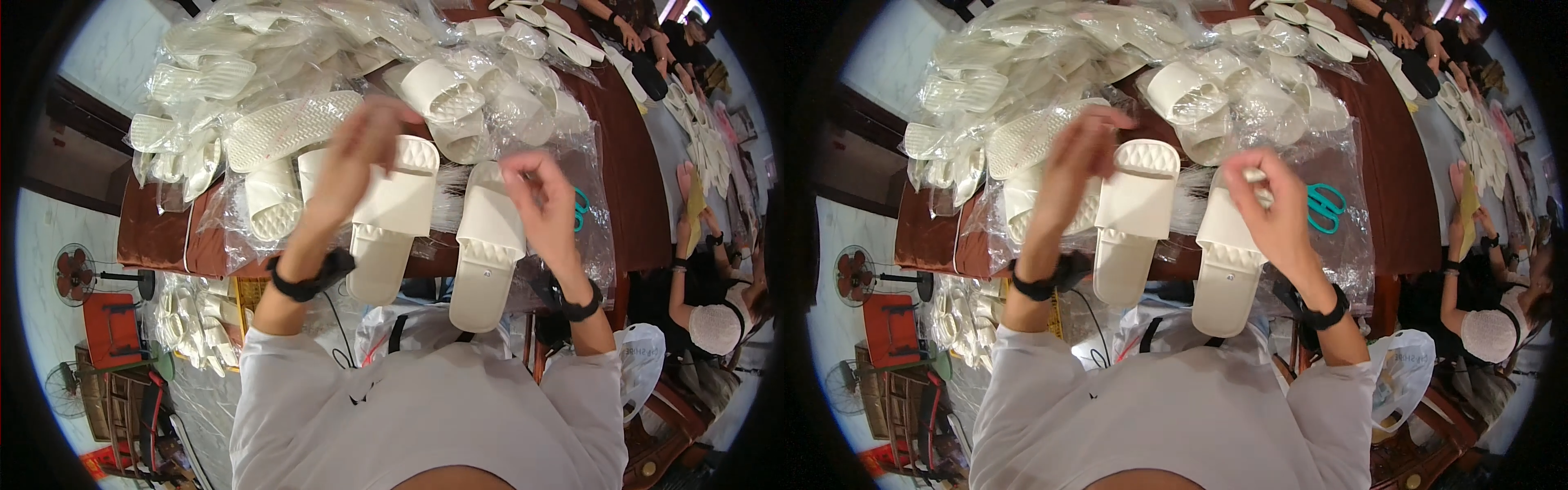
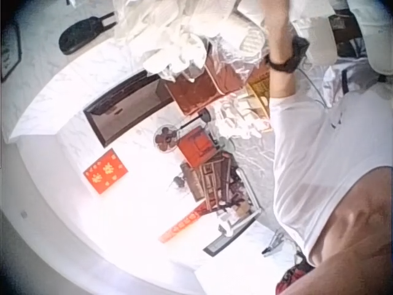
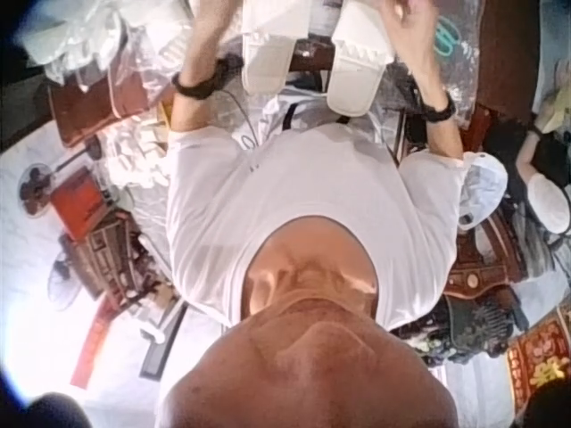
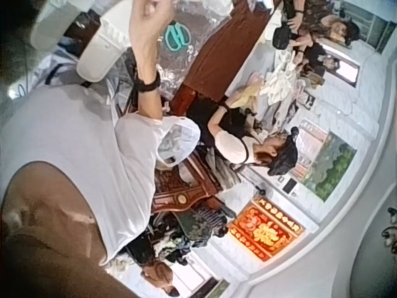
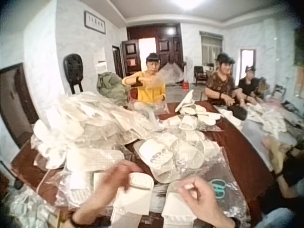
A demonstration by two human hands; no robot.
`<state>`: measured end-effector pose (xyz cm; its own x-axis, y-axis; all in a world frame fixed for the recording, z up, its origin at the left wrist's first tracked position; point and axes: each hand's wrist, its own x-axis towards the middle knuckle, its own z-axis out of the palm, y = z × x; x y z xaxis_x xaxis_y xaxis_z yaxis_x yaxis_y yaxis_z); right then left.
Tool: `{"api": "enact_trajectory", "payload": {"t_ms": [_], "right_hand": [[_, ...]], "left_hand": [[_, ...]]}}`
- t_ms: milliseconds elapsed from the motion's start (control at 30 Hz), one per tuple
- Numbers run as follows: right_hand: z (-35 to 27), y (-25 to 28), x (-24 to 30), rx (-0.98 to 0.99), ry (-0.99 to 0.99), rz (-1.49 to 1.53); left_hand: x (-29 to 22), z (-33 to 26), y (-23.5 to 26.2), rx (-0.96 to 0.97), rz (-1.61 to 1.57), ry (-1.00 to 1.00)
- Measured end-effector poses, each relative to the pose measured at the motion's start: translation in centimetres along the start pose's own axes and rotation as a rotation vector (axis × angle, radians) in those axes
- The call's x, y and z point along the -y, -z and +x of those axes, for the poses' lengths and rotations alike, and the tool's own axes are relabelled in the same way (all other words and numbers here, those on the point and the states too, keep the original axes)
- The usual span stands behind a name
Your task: Attaching plastic pairing tags to slippers and placing them into individual plastic bags.
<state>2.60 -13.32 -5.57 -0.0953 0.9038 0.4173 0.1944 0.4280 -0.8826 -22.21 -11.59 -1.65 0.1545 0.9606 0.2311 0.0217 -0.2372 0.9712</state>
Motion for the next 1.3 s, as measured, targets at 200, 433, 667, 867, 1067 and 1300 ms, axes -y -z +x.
{"api": "enact_trajectory", "payload": {"t_ms": [200,433,667,867,1067,1300], "right_hand": [[-4.5,0.0,-1.8,0.322,0.203,-0.534],[-5.6,-1.8,-3.2,0.344,0.242,-0.755],[-5.6,-2.4,-4.3,0.124,0.335,-0.73],[-4.6,-2.1,-5.7,0.2,0.377,-0.638],[-4.6,-3.2,-4.5,0.186,0.264,-0.631],[-4.2,-4.9,-6.2,0.123,0.256,-0.798]], "left_hand": [[-5.4,-3.8,9.6,-0.783,0.383,-0.335],[1.0,-6.4,9.3,-0.213,0.866,0.106],[6.9,-5.7,3.0,0.108,1.048,0.082],[7.0,-3.9,-0.2,-0.019,1.053,-0.101],[6.2,-4.1,-1.8,-0.02,0.936,-0.19],[3.4,-4.4,-3.4,-0.046,0.904,-0.214]]}}
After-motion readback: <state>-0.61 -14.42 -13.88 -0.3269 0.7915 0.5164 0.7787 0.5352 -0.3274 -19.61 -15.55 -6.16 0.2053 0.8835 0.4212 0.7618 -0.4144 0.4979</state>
